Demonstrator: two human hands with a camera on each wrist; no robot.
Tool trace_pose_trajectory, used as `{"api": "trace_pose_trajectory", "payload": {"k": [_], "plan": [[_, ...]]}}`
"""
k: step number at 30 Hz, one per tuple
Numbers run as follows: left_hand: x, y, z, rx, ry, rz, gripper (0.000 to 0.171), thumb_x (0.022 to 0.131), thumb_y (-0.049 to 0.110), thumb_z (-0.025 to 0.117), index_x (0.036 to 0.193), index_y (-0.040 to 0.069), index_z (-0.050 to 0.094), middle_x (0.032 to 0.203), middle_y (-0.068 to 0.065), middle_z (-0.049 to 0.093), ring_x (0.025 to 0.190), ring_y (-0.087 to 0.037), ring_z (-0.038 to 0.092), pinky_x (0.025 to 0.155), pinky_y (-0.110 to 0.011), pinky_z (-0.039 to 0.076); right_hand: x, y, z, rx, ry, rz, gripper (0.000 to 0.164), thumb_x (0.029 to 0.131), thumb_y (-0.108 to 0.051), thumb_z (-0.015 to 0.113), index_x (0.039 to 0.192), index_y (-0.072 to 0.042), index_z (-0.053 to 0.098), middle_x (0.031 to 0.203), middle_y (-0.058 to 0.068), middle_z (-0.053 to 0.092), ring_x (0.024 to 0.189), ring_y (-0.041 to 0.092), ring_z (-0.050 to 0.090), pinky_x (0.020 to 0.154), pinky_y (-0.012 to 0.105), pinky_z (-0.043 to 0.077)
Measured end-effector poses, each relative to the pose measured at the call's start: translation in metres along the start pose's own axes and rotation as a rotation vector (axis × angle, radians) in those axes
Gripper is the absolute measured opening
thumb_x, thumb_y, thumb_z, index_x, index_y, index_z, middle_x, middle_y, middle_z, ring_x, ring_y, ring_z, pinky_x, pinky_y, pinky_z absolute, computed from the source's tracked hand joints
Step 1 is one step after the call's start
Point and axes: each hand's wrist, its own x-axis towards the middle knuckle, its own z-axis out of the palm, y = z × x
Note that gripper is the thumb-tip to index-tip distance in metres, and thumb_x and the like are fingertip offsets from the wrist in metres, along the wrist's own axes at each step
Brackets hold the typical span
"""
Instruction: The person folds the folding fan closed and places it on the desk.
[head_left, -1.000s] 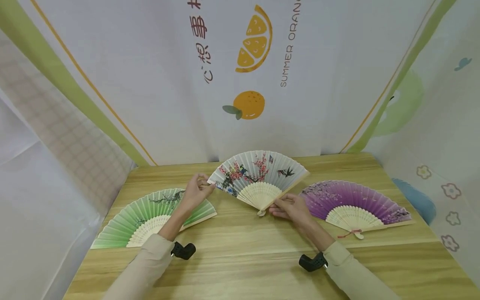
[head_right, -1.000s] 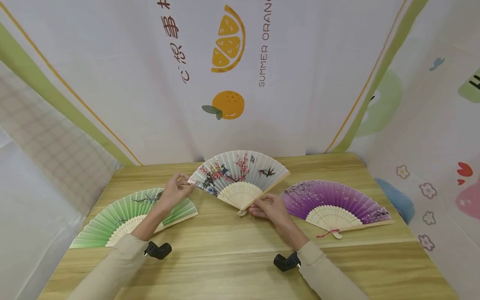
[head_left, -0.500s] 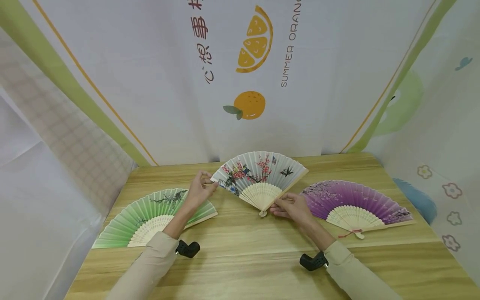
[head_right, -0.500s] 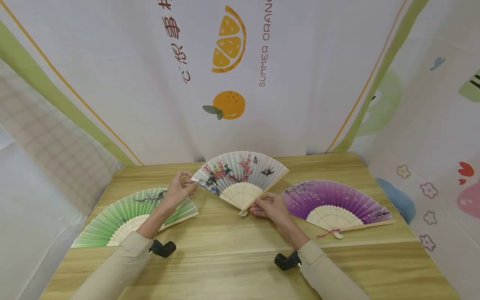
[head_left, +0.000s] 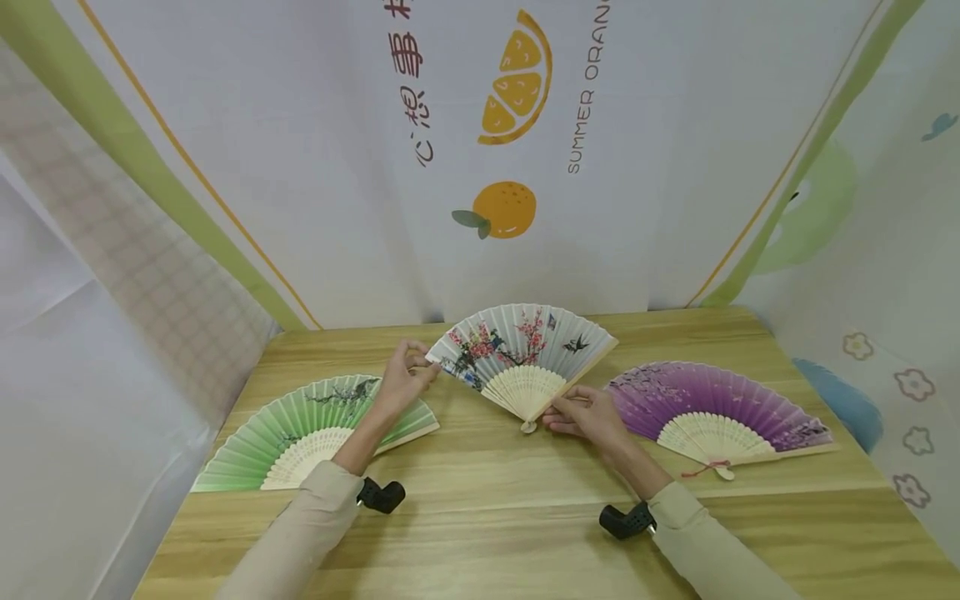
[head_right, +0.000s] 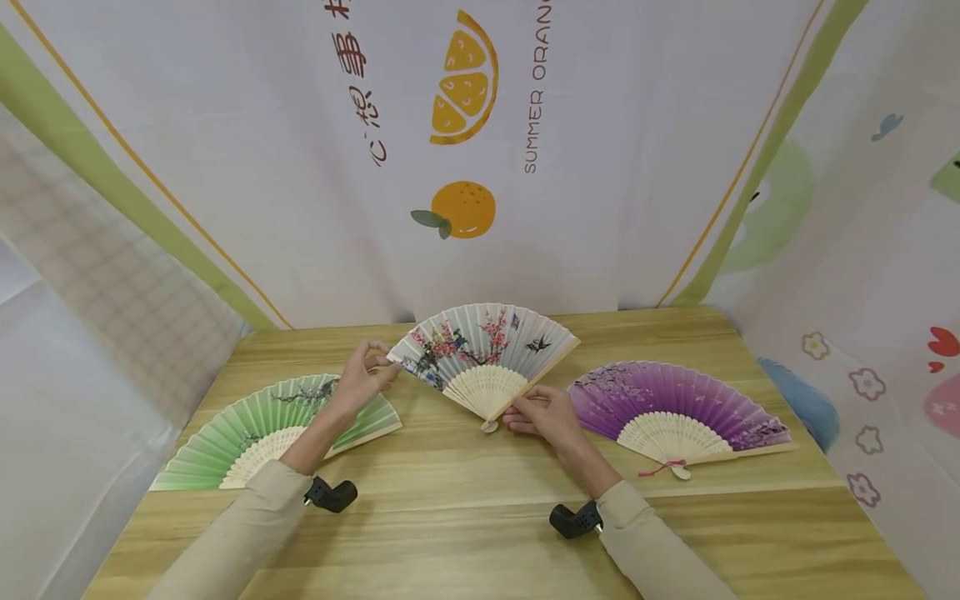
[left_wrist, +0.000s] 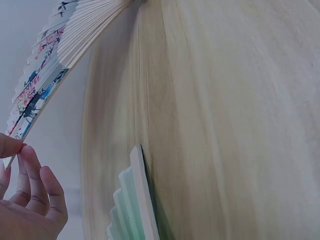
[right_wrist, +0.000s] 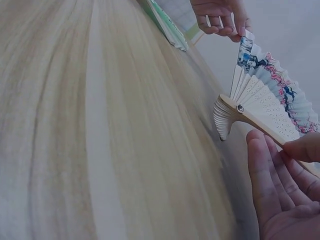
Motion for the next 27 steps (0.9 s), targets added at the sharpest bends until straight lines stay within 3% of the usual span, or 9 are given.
{"api": "trace_pose_trajectory", "payload": {"k": [11,18,23,27], "plan": [[0.006,0.006,0.012,-0.025,0.03,-0.001,0.035,0.096,-0.004,0.064,0.125,-0.002,0.046,0.106,-0.032,0.064,0.067,-0.01,0.062,0.061,-0.024,0.048,0.003,0.0,0.002,-0.03,-0.013,-0.004,0.015,0.097,0.002,0.066,0.101,0.016,0.059,0.089,0.026,0.071,0.077,0.026,0.074,0.077,0.04,0.06],[0.011,0.011,0.02,-0.01,0.057,-0.011,0.031,0.097,-0.003,0.061,0.124,-0.001,0.047,0.105,-0.026,0.067,0.075,-0.012,0.064,0.07,-0.029,0.052,0.002,-0.002,0.003,-0.065,-0.031,-0.026,0.01,0.098,0.004,0.062,0.097,0.014,0.059,0.089,0.025,0.072,0.077,0.025,0.073,0.077,0.039,0.06],[0.013,0.013,0.026,-0.055,0.066,-0.008,0.032,0.097,-0.005,0.06,0.126,-0.002,0.047,0.105,-0.029,0.065,0.074,-0.011,0.064,0.068,-0.029,0.052,0.002,-0.003,0.004,-0.069,-0.029,-0.025,0.01,0.098,0.004,0.063,0.097,0.013,0.059,0.088,0.025,0.072,0.076,0.024,0.073,0.078,0.04,0.06],[0.015,0.015,0.029,-0.072,0.066,-0.013,0.034,0.098,-0.005,0.059,0.129,-0.002,0.046,0.096,-0.02,0.067,0.071,-0.01,0.063,0.065,-0.027,0.052,0.002,-0.003,0.004,-0.062,-0.037,-0.028,0.015,0.098,0.004,0.064,0.1,0.017,0.057,0.087,0.025,0.071,0.075,0.024,0.073,0.078,0.042,0.059]]}}
